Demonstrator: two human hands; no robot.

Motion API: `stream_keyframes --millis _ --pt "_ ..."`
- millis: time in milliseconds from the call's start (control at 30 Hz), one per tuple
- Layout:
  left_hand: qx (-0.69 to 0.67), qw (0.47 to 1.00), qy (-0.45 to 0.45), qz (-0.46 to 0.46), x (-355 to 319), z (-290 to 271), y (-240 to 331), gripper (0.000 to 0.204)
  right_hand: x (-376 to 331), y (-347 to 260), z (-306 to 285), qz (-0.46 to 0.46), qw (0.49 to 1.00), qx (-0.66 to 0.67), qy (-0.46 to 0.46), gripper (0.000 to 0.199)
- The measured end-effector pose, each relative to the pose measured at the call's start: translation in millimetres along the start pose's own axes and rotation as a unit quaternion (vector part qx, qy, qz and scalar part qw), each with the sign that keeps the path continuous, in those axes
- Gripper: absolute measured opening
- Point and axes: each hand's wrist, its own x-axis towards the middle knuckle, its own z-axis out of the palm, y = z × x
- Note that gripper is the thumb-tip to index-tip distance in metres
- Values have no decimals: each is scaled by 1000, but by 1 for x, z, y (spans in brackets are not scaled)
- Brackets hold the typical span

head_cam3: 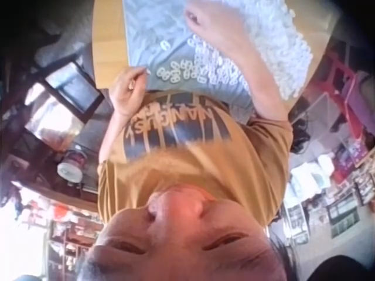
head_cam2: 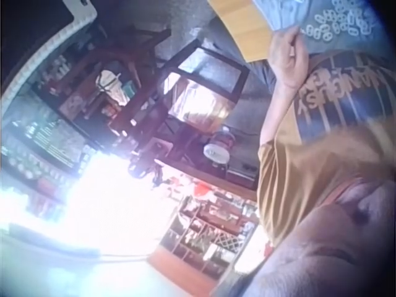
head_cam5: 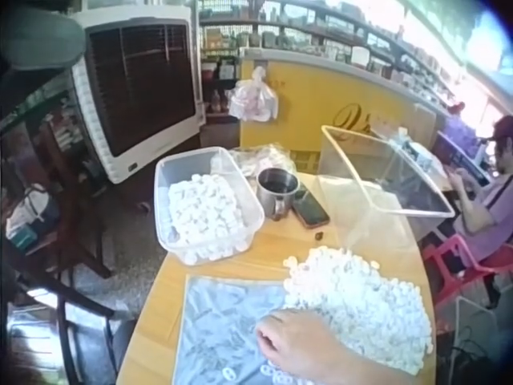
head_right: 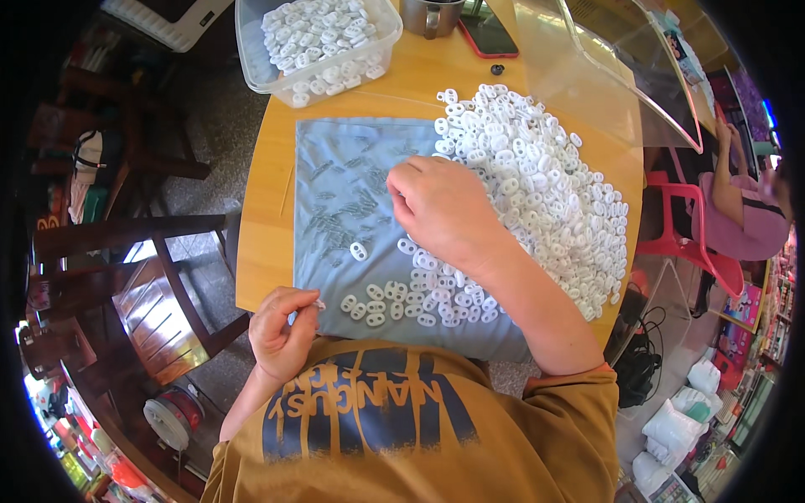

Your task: Assembling small metal pins into white plastic cord locks by hand.

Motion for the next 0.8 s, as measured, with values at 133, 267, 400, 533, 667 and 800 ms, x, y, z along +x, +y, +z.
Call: stream_keyframes --millis 133,267,400,533,667,800 --pt "-13 1000 0 -15 -1 -1 0 23 0 5 1 17 998 -26 -47 5" --pt "-7 1000 -4 -19 0 -1 -2 23 2 4 1 4 997 -48 -52 6" --pt "-11 1000 -3 -5 -2 1 -5 23 6 4 1 -14 995 -77 -65 6" --pt "-12 1000 -3 -3 -3 -1 -6 23 9 -1 3 -42 990 -108 -74 7" --pt "-15 1000 -4 -9 -2 -3 -5 23 9 1 7 -56 990 -115 -63 10" --pt "-67 995 -1 -68 4 -6 -3 20 2 -13 -3 -43 997 -56 -33 9"
